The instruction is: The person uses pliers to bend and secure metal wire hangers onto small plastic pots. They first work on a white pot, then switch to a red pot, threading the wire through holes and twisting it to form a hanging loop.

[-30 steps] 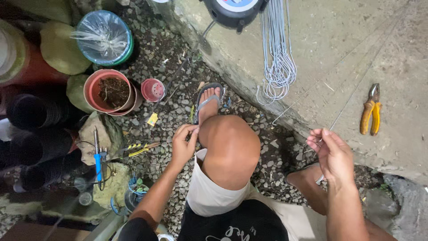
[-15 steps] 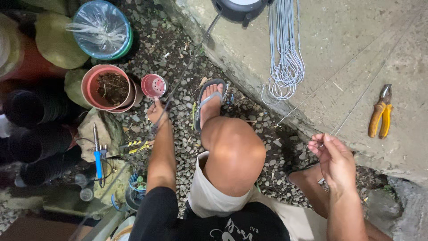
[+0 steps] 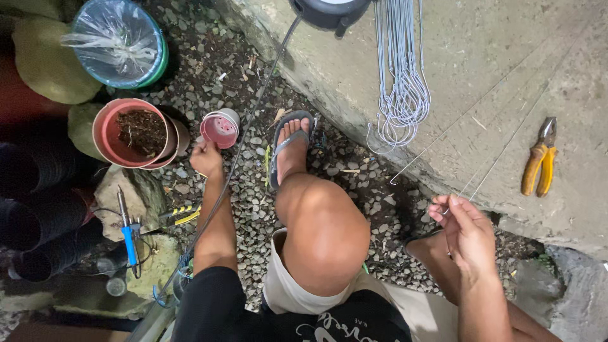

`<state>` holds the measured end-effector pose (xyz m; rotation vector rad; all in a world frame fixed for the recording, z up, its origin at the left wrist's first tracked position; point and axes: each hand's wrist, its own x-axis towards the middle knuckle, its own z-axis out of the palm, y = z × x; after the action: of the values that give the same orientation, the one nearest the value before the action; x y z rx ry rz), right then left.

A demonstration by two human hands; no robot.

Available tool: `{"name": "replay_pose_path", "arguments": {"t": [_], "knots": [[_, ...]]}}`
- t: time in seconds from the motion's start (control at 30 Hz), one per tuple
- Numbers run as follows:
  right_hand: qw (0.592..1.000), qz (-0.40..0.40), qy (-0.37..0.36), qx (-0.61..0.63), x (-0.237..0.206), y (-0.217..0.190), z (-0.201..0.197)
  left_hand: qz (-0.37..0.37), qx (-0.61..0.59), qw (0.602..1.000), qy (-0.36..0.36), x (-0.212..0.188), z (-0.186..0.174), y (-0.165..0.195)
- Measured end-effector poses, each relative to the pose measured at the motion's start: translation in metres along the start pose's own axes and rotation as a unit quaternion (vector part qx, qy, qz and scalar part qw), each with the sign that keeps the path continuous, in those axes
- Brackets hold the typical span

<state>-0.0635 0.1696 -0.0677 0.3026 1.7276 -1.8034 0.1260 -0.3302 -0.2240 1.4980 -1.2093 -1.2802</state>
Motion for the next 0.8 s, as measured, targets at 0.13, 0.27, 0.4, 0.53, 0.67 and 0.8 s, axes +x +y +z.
{"name": "replay_pose_path", "arguments": {"t": [0.13,0.27,0.4,0.53,0.67,0.8], "knots": [[1.0,0.005,-0.01,-0.005,0.002,0.001,-0.001,0.083,0.1,0.991,-0.014,0.003,-0.008,0.002],[1.0,0.0,-0.019,-0.002,0.001,0.001,0.0,0.192,0.279,0.941,-0.007,0.005,-0.016,0.008],[1.0,-0.003,-0.017,-0.007,-0.001,0.002,-0.001,0.152,0.315,0.937,0.0,0.004,-0.017,0.01],[1.0,0.003,-0.009,-0.01,-0.003,0.003,-0.004,0.127,0.295,0.947,-0.021,0.002,-0.019,0.01],[1.0,0.0,-0.014,-0.008,-0.002,0.003,-0.004,0.123,0.296,0.947,-0.03,0.003,-0.018,0.012],[1.0,-0.004,-0.012,-0.012,-0.002,0.001,0.001,0.113,0.273,0.955,-0.025,0.005,-0.019,0.013]]}}
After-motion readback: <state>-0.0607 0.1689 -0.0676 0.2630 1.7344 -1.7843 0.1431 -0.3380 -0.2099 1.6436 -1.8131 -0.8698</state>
